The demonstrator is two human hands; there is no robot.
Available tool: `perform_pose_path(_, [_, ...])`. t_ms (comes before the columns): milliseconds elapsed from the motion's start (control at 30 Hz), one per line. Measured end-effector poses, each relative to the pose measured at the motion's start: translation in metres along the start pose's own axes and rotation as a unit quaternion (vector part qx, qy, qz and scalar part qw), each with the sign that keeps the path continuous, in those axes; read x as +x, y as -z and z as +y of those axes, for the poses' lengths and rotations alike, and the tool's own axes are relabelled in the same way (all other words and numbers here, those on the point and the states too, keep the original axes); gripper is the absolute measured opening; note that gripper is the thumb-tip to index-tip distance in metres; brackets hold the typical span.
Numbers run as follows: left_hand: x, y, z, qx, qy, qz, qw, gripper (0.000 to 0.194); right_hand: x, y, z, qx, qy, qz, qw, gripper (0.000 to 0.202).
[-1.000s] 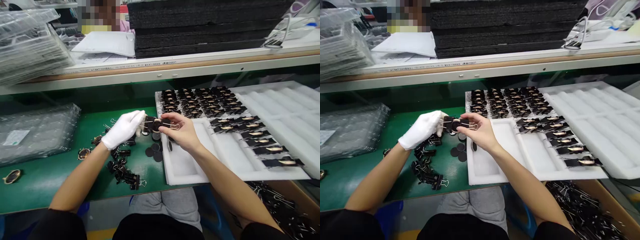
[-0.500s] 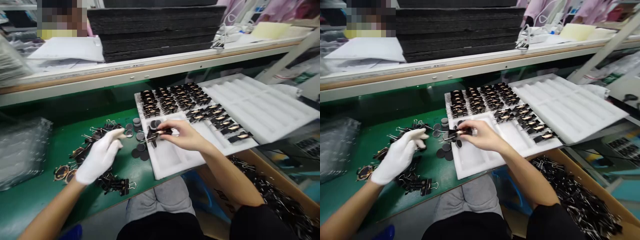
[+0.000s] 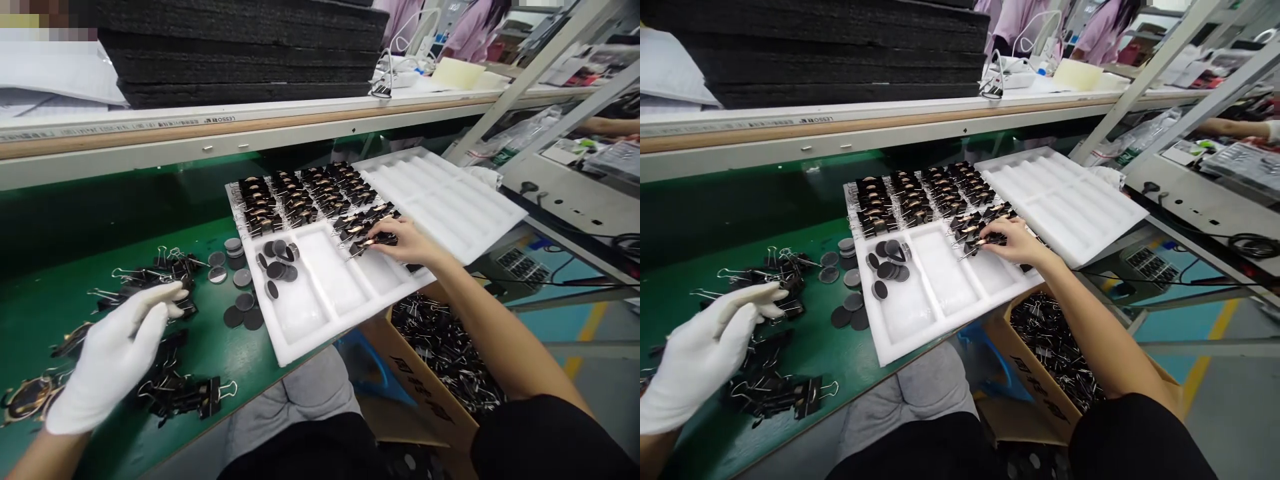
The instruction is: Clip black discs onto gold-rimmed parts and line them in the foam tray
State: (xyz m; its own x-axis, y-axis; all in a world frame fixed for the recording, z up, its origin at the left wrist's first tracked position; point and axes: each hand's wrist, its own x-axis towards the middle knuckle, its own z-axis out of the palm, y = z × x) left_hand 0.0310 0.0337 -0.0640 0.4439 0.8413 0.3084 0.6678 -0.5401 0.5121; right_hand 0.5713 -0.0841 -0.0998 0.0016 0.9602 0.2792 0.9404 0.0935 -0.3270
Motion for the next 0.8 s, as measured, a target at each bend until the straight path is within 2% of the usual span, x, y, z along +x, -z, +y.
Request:
perform_pose_path(300, [0.000, 0.001, 0.003, 0.013, -0.013, -0.001, 1.000, 0.042, 0.006, -0.007, -0.010, 0.000, -0.020, -0.029, 0.999, 0.019])
perform_pose_path(533, [-0.003, 0.003, 0.001, 0.014, 0.009, -0.013, 1.000, 0.042, 0.008, 0.001, -0.022, -0.005, -0.043, -0.075, 0.996, 0.023])
perform_pose_path(800, [-0.004, 0.001, -0.002, 0.002, 0.028, -0.033, 0.999, 0.039, 0.009, 0.007, -0.016, 0.062, -0.024, -0.049, 0.997, 0.015])
